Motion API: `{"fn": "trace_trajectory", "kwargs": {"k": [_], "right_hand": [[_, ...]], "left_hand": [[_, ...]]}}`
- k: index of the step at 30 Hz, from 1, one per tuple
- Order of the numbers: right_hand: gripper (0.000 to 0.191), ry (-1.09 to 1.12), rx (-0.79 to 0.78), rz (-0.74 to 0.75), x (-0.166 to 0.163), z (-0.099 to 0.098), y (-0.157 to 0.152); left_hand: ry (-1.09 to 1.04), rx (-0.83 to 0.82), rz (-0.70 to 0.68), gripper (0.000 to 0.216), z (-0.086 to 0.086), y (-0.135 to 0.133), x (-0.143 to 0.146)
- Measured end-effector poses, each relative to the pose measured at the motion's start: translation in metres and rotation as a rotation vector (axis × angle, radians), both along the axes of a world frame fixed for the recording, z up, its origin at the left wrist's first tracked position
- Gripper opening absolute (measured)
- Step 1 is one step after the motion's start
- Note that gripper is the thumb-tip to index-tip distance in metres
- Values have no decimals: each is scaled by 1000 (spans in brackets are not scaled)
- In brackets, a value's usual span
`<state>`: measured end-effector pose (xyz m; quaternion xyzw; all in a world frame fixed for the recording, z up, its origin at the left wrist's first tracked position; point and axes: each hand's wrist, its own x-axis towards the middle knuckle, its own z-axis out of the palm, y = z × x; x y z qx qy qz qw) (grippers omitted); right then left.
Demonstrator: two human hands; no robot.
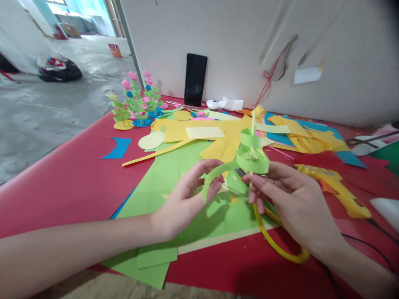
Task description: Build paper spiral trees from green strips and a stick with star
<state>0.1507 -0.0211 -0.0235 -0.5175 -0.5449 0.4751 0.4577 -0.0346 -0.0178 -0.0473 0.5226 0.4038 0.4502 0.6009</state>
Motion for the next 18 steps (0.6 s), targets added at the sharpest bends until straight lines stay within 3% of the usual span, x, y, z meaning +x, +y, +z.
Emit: {"fn": "trace_trajectory", "kwargs": {"k": [5,10,18], "right_hand": [[17,0,32,-6,-2,1,-1],[29,57,64,-29,-4,2,0],[25,85,46,-21,-5,5,-3]], "left_hand": [[-124,-63,-84,39,-8,4,1],[-139,3,-43,45,-10,11,4],[-146,6,-9,50,-11,14,5]]}}
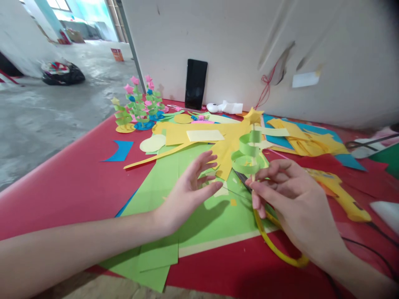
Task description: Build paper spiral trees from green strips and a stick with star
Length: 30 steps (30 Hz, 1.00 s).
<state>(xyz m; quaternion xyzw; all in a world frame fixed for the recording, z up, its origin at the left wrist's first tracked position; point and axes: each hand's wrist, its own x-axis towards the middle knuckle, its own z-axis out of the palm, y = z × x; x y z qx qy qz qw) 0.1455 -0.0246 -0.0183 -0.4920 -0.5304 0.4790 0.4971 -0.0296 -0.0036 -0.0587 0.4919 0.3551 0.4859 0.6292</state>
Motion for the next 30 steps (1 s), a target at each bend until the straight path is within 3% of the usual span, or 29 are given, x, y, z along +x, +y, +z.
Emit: {"fn": "trace_trajectory", "kwargs": {"k": [11,19,30], "right_hand": [[26,8,-32,27,-5,5,-10],[26,-18,-24,26,-6,3,-9],[27,-34,-61,23,-10,1,-12]], "left_hand": [[64,45,48,39,6,4,-5],[48,-119,1,19,8,5,-5],[-174,-316,-133,14,9,-1,-1]]}}
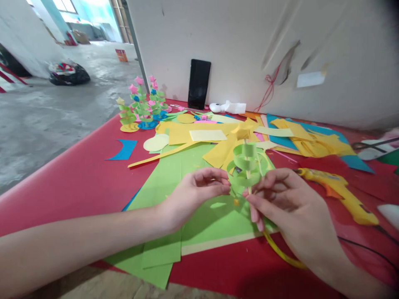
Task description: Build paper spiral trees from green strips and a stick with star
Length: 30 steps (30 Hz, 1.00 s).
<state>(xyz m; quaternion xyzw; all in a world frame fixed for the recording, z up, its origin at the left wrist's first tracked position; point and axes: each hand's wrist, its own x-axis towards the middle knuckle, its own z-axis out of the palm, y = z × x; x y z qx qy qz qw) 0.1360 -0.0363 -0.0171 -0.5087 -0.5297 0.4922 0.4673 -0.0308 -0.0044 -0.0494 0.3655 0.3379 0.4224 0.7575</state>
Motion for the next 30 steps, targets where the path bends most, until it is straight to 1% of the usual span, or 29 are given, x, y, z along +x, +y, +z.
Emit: {"fn": "trace_trajectory", "kwargs": {"k": [8,12,15,17,20,24,27,30], "right_hand": [[28,-5,-53,-51,-4,0,-1],[26,2,-23,-20,-5,0,-3],[23,10,-27,-57,-6,0,-4],[22,29,-31,-40,-5,-2,-4],[22,54,-31,26,-2,-4,-2],[20,59,-10,63,3,-1,1],[20,57,18,49,9,3,4],[20,89,14,54,13,5,6]], "left_hand": [[-22,3,-1,16,2,-4,1],[-19,2,4,18,4,-5,2],[35,20,9,17,4,-5,2],[86,43,28,17,4,-5,2],[129,106,95,14,3,-4,1],[214,200,167,8,7,2,-4],[236,245,161,7,12,8,-7],[165,267,105,11,15,11,-9]]}}
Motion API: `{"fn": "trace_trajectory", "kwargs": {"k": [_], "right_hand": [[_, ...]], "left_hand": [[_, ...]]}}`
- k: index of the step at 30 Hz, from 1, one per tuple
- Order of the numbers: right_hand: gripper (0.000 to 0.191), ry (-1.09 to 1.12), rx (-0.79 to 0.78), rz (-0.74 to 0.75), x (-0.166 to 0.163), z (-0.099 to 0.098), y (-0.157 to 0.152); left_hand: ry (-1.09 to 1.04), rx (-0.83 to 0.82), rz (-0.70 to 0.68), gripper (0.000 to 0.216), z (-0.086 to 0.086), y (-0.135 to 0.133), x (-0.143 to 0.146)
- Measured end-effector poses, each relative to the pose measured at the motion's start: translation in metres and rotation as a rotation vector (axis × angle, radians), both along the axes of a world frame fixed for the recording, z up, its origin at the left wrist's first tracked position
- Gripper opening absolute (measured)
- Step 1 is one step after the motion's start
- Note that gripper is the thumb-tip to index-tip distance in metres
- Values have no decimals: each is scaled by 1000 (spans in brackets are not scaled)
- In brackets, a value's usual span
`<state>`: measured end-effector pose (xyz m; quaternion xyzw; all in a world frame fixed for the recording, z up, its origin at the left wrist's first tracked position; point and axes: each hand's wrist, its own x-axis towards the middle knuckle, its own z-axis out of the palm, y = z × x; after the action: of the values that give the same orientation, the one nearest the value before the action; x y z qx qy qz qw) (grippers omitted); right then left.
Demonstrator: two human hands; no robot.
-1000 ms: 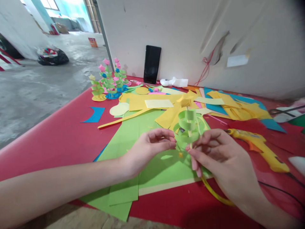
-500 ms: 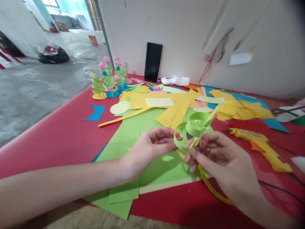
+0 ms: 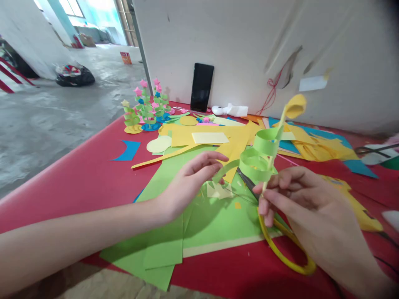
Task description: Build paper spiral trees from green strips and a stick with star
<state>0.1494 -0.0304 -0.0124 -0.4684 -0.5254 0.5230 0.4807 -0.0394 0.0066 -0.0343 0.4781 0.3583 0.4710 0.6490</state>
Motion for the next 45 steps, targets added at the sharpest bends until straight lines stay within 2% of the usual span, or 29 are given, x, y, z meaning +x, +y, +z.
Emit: {"fn": "trace_trajectory", "kwargs": {"k": [7,12,19,25,30,36,45], "right_hand": [[14,121,-82,71,0,1,1],[15,230,-160,83,-5,0,1],[16,353,-273,126,-11,-2,-1],[17,292,-282,167,-10,-8,-2],[18,256,-248,203,-9,-12,-4],[20,253,-249,186,-13,-14,-9],[20,195,-232,163,-14,-12,-11]], "left_hand": [[-13,164,-63,12,6,-6,0],[10,121,-72,6,9,-8,0],[-2,106,-120,22,4,-10,3],[-15,102,-115,26,0,-11,6],[-33,26,-142,29,-3,-13,7],[-75,9,-184,23,-6,-16,6],[-17,15,-157,22,-5,-17,8]]}}
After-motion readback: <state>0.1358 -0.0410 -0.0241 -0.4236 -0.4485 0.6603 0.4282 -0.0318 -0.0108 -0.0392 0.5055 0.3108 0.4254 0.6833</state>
